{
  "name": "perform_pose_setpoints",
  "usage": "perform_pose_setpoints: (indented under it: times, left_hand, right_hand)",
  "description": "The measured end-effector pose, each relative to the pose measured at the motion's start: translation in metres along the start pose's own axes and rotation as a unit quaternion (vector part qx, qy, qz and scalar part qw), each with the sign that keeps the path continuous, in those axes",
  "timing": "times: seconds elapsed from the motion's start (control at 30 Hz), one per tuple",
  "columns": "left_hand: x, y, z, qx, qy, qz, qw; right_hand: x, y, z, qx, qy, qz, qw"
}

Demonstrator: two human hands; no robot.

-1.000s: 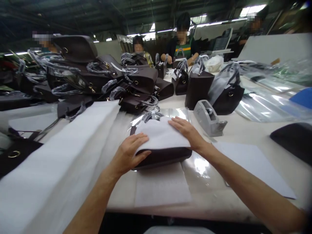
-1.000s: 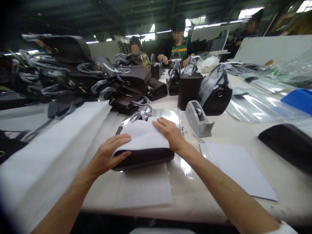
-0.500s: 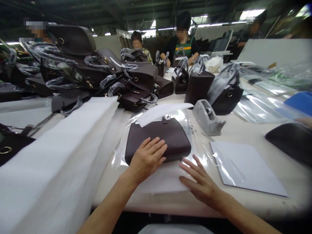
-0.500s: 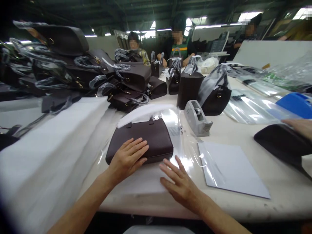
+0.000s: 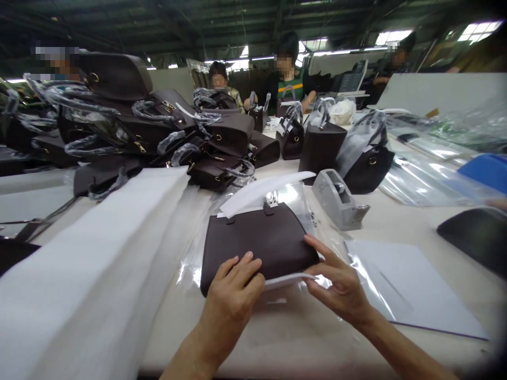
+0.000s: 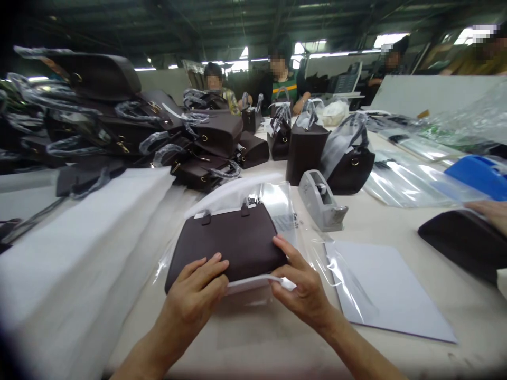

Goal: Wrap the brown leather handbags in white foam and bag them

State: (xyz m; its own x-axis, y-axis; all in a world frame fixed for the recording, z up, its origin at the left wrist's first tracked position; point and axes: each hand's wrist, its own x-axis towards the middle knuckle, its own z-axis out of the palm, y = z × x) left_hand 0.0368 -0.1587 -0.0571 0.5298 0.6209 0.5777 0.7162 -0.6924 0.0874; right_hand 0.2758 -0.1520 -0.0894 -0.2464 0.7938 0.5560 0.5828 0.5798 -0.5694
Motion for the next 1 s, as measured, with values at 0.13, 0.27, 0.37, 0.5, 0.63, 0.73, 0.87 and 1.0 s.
perform_pose_setpoints:
  times: [0.13,0.27,0.37,0.5,0.63,0.73,0.87,1.0]
  left_hand:
    - [-0.003,-0.005,0.0,-0.006,0.039,-0.02,0.999]
    - [-0.008,-0.008,-0.003,-0.009,0.044,-0.021,0.999]
    - [-0.009,-0.009,-0.003,-0.003,0.068,-0.029,0.997]
    - [-0.008,-0.01,-0.001,-0.01,0.059,-0.017,0.998]
    - [-0.008,-0.013,-0.001,-0.018,0.058,-0.004,0.998]
    - [-0.007,-0.015,-0.001,-0.006,0.081,0.011,0.997]
    - [-0.004,-0.014,-0.002,0.017,0.069,0.052,0.996]
    - [0.002,-0.016,0.01,0.048,0.066,0.041,0.996]
  right_hand:
    - [-0.006,-0.01,0.002,-0.02,0.026,0.055,0.998]
    - [-0.007,-0.023,0.005,-0.063,0.043,0.008,0.997]
    - [-0.003,-0.028,0.007,-0.107,0.049,-0.044,0.992]
    - [0.01,-0.027,0.008,-0.137,0.031,-0.101,0.985]
    - [0.024,-0.019,0.011,-0.086,-0.045,-0.143,0.985]
    - [0.031,-0.016,0.015,-0.063,-0.043,-0.156,0.985]
    - [0.033,-0.019,0.017,-0.074,-0.031,-0.163,0.983]
    - [0.033,-0.024,0.02,-0.085,-0.001,-0.163,0.983]
